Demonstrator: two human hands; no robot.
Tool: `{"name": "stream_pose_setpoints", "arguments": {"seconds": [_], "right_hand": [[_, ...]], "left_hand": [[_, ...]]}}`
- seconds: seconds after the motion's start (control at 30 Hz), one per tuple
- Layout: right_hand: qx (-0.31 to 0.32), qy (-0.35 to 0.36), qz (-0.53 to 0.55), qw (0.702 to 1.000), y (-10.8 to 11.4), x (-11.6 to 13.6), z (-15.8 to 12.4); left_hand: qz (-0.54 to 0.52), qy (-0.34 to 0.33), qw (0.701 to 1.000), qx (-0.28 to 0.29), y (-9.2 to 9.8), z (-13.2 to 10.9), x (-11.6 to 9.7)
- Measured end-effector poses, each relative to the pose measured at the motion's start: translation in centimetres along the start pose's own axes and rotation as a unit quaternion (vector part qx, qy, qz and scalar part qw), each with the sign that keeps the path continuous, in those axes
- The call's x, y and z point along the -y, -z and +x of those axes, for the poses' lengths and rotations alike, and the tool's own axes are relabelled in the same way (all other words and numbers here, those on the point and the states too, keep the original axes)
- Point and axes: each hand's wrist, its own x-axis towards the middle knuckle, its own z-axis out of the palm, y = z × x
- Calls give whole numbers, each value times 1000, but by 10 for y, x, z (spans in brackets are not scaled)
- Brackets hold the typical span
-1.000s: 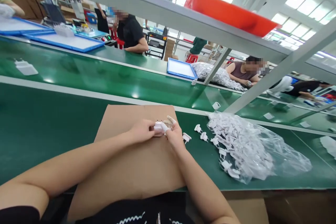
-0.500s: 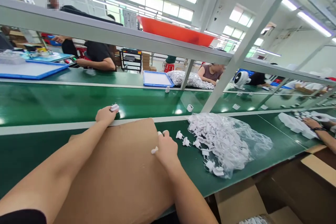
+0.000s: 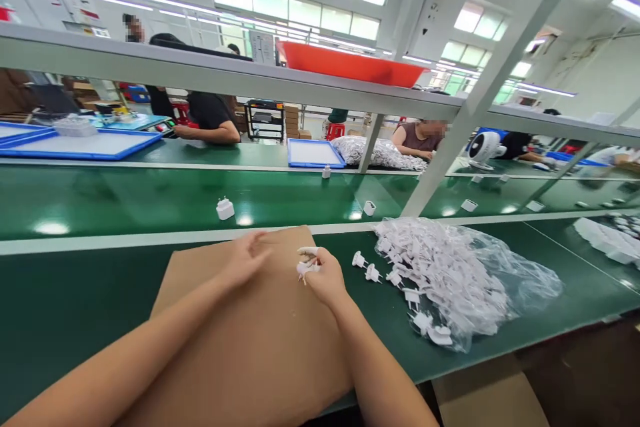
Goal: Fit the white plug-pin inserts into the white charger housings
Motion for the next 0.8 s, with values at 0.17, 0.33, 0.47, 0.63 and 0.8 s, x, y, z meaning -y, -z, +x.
{"name": "stream_pose_setpoints", "arguments": {"seconds": [0.17, 0.33, 0.47, 0.63, 0.8], "right_hand": [[104, -156, 243, 952, -23, -1, -5], [63, -228, 282, 930, -28, -2, -4], [60, -205, 258, 942, -29, -7, -1], [115, -163, 226, 953, -31, -16, -4], [109, -156, 198, 962, -34, -18, -4]], "left_hand": [[-177, -67, 948, 257, -17, -51, -21], [-234, -27, 942, 238, -19, -53, -19], [-253, 3, 943, 218, -22, -49, -12], [-275, -36, 928, 247, -24, -48, -9], [-296, -51, 917, 263, -22, -48, -8]]}}
